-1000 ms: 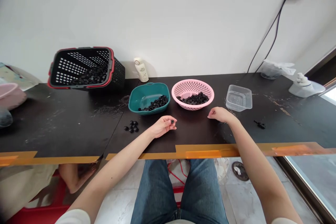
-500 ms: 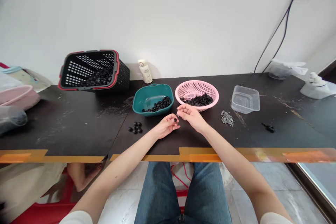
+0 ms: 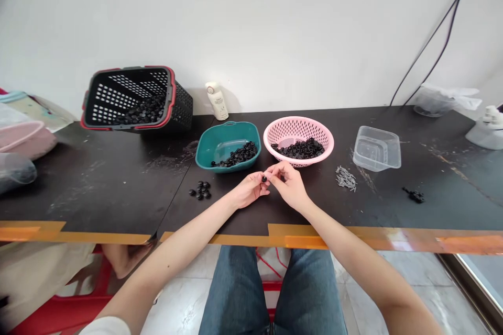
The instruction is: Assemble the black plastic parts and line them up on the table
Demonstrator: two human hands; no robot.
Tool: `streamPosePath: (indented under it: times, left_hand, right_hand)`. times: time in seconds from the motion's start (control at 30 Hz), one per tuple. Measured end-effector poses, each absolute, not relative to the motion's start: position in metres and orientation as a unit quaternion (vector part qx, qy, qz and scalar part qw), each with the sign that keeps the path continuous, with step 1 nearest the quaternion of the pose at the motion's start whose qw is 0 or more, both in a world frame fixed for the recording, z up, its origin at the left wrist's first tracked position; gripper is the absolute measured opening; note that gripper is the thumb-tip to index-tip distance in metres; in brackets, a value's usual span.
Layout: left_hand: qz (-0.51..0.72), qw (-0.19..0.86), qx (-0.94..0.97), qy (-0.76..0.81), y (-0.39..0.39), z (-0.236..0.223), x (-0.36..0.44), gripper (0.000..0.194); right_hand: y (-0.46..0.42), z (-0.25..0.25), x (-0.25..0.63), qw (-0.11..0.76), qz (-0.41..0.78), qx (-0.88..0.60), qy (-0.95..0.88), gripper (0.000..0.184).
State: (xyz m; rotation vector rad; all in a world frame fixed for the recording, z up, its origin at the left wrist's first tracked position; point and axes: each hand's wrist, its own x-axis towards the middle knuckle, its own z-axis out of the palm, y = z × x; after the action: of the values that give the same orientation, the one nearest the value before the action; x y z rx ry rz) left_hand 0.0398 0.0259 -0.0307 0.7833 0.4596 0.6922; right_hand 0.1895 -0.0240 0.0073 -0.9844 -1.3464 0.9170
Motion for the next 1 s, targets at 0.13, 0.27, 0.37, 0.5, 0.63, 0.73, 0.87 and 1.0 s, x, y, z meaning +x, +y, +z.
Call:
streamPosePath:
  times: [0.13,0.27,0.37,0.5,0.63,0.73,0.87,1.0]
  left_hand:
    - [0.327,0.843,0.371,0.211,0.0261,-0.0314,0.0406,0.039]
    - [0.327,0.845,0.366,0.211,0.0265,-0.0318,0.0405,0.038]
    - [0.327,0.847,0.362,0.212,0.0266,-0.0310,0.0403,0.039]
    - [0.323,0.846,0.366,0.214,0.0266,-0.0304,0.0402,0.040]
    - [0.326,0.846,0.365,0.211,0.0263,-0.0308,0.0403,0.039]
    - [0.328,0.846,0.366,0.206,0.0259,-0.0310,0.0403,0.038]
    - [0.332,0.847,0.364,0.203,0.0257,-0.0304,0.0401,0.037]
    - [0.337,0.846,0.353,0.214,0.0254,-0.0296,0.0405,0.038]
  right_hand:
    - [-0.0249,0.0054,0.1888,0.579,0.373,-0.434,-0.580,0.023]
    - [-0.0247,0.0043,0.1893,0.580,0.351,-0.437,-0.591,0.022]
    - [-0.0245,0.0038,0.1903,0.574,0.328,-0.443,-0.605,0.021]
    - [-0.0245,0.0028,0.1906,0.584,0.296,-0.416,-0.631,0.018]
    - [-0.0245,0.0016,0.1888,0.598,0.298,-0.395,-0.631,0.018]
    - [-0.0247,0.0003,0.1870,0.609,0.321,-0.387,-0.613,0.021]
    - [-0.0251,-0.0011,0.1864,0.611,0.335,-0.385,-0.606,0.021]
    - [-0.0242,-0.0014,0.1884,0.593,0.311,-0.401,-0.626,0.019]
